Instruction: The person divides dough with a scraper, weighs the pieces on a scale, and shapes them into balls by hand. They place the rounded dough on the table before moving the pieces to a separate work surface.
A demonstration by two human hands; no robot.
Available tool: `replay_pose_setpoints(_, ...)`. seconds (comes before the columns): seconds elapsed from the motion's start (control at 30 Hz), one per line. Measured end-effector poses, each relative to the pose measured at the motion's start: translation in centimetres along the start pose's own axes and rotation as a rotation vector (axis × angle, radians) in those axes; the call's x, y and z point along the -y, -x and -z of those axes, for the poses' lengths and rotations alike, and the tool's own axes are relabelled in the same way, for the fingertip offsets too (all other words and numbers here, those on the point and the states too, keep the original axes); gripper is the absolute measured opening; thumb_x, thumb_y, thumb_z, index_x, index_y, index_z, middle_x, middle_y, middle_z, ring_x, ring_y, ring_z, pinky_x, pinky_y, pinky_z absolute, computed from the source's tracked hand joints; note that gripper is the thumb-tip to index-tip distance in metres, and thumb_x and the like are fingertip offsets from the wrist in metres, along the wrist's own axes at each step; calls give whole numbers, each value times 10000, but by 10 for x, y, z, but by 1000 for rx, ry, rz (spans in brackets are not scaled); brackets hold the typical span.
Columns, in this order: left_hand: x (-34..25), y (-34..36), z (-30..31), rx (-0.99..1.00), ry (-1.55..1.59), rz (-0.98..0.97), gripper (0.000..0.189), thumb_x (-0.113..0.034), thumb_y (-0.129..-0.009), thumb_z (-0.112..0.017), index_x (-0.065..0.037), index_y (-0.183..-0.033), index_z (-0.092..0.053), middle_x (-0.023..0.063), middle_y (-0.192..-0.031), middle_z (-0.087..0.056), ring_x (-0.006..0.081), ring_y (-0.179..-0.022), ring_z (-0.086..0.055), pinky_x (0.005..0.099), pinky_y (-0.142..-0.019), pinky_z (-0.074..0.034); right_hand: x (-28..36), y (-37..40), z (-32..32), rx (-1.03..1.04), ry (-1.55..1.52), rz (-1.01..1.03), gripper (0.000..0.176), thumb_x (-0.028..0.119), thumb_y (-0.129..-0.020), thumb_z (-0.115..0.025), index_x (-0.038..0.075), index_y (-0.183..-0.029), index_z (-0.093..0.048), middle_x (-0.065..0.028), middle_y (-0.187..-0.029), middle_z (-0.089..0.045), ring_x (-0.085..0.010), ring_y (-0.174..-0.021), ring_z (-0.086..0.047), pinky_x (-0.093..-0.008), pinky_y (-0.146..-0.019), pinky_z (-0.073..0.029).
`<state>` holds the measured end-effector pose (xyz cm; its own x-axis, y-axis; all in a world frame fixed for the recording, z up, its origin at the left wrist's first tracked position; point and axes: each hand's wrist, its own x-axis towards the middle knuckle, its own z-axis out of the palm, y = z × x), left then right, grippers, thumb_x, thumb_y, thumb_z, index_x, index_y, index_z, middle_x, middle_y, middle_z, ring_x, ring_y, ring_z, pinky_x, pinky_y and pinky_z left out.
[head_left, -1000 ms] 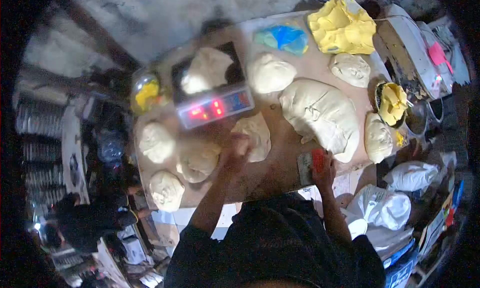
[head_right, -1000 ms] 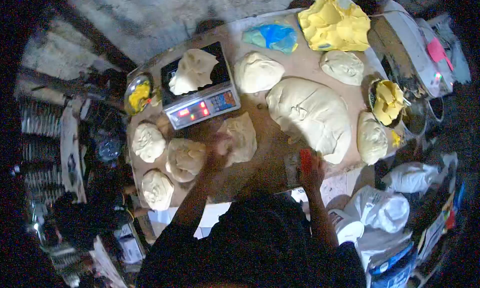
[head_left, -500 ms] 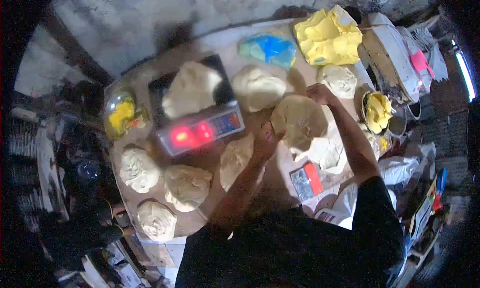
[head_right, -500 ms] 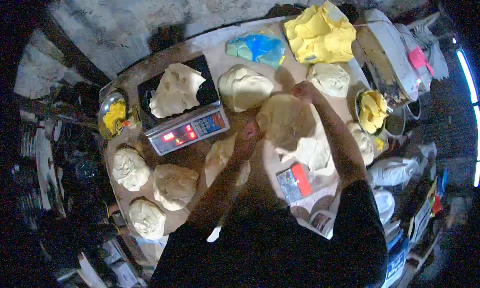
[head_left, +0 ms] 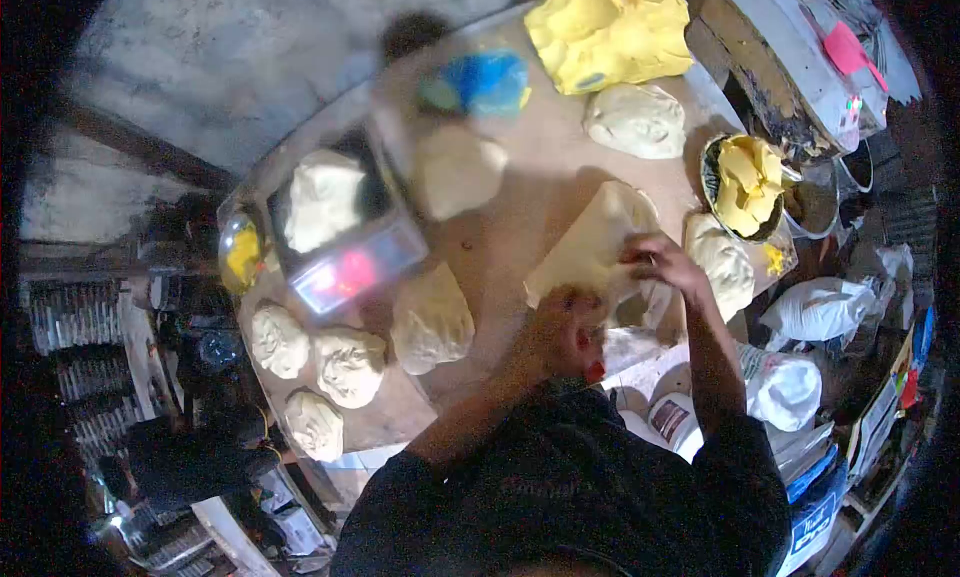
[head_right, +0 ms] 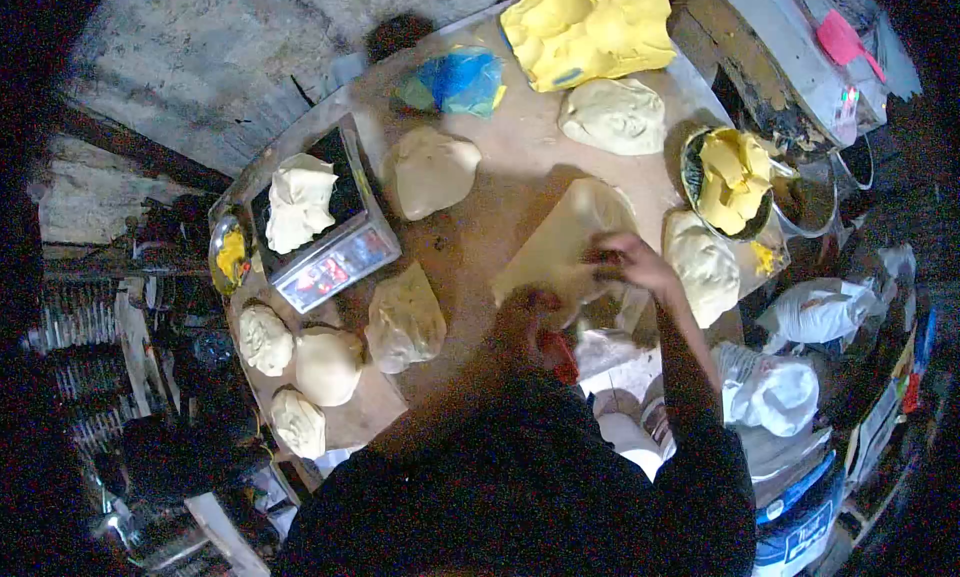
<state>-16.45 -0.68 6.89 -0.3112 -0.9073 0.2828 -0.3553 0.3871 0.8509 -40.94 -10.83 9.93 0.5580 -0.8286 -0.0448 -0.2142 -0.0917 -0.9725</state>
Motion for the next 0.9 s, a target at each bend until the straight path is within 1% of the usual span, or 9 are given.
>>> replay_pose_setpoints(0.1, -3, 15, -37, 413, -408, 163, 722, -356, -613, -694, -7, -1207, -480, 226, -1255, -419, 387, -1180, -384, 472, -1008, -318, -50, 67, 1, -170, -375, -440, 261, 56, -732, -626, 30, -992, -638, -140, -975, -624, -268, -906, -586, -361, -837, -458)
replay_pose_setpoints(0.17, 1, 18, -47, 668, -269, 74, 858, -420, -587, -697, -21, -1289, -407, 217, -1364, -285, 412, -1268, -234, 545, -1056, -183, 33, 68, -13, -263, 414, 28, 336, 17, -737, -506, -6, -1063, -586, -144, -1078, -602, -297, -1009, -567, -376, -916, -433)
replay_pose_setpoints(0.23, -1, 30, -53, 473, -321, -7, 903, -426, -573, -713, -36, -1320, -390, 218, -1353, -304, 408, -1252, -263, 560, -1045, -195, 70, 52, -44, -662, 740, 2, 340, 38, -742, -455, -2, -1059, -570, -165, -1090, -596, -325, -1004, -569, -357, -910, -437)
replay_pose_setpoints(0.33, -48, 11, -17, 266, -445, -88, 827, -426, -606, -707, -37, -1284, -436, 217, -1310, -362, 401, -1221, -324, 558, -1012, -256, -9, 34, -74, -450, 907, 74, 443, 194, -808, -510, 77, -1235, -502, -160, -1322, -431, -297, -1232, -393, -427, -1042, -262)
replay_pose_setpoints(0.4, -56, 1, -1, 927, -392, 177, 697, -352, -666, -688, -31, -1243, -464, 198, -1227, -448, 349, -1151, -421, 512, -971, -334, -4, 25, -97, -403, 1219, 111, 501, 274, -847, -510, 126, -1321, -443, -133, -1431, -320, -278, -1329, -284, -447, -1094, -173)
replay_pose_setpoints(0.43, -43, 14, 6, 865, 110, 344, 568, -243, -708, -653, -40, -1210, -483, 185, -1152, -498, 308, -1065, -499, 455, -916, -400, -27, 25, -91, -446, 1239, 111, 508, 258, -848, -509, 125, -1331, -425, -141, -1430, -318, -275, -1326, -290, -450, -1084, -202)
replay_pose_setpoints(0.5, -70, 36, 58, 453, -152, -134, 467, -260, -755, -624, -22, -1146, -533, 224, -1043, -577, 355, -950, -579, 468, -785, -492, -19, 16, -82, -443, 1182, 138, 496, 266, -853, -512, 91, -1312, -436, -160, -1387, -357, -284, -1284, -333, -438, -1059, -240)
replay_pose_setpoints(0.7, -60, 189, 182, 187, -271, 119, 464, -286, -790, -600, -54, -1184, -521, 209, -1110, -557, 348, -1016, -548, 446, -844, -468, 30, -13, -58, -387, 1096, 92, 491, 290, -869, -519, -12, -1254, -469, -214, -1260, -477, -311, -1157, -461, -402, -985, -353)
replay_pose_setpoints(0.9, -70, 324, 271, -86, -368, 312, 461, -312, -825, -576, -85, -1221, -508, 194, -1177, -537, 341, -1083, -518, 424, -903, -444, -19, 58, -234, -567, 1436, 341, 507, 321, -901, -459, -7, -1286, -413, -190, -1263, -486, -300, -1145, -476, -399, -979, -371)
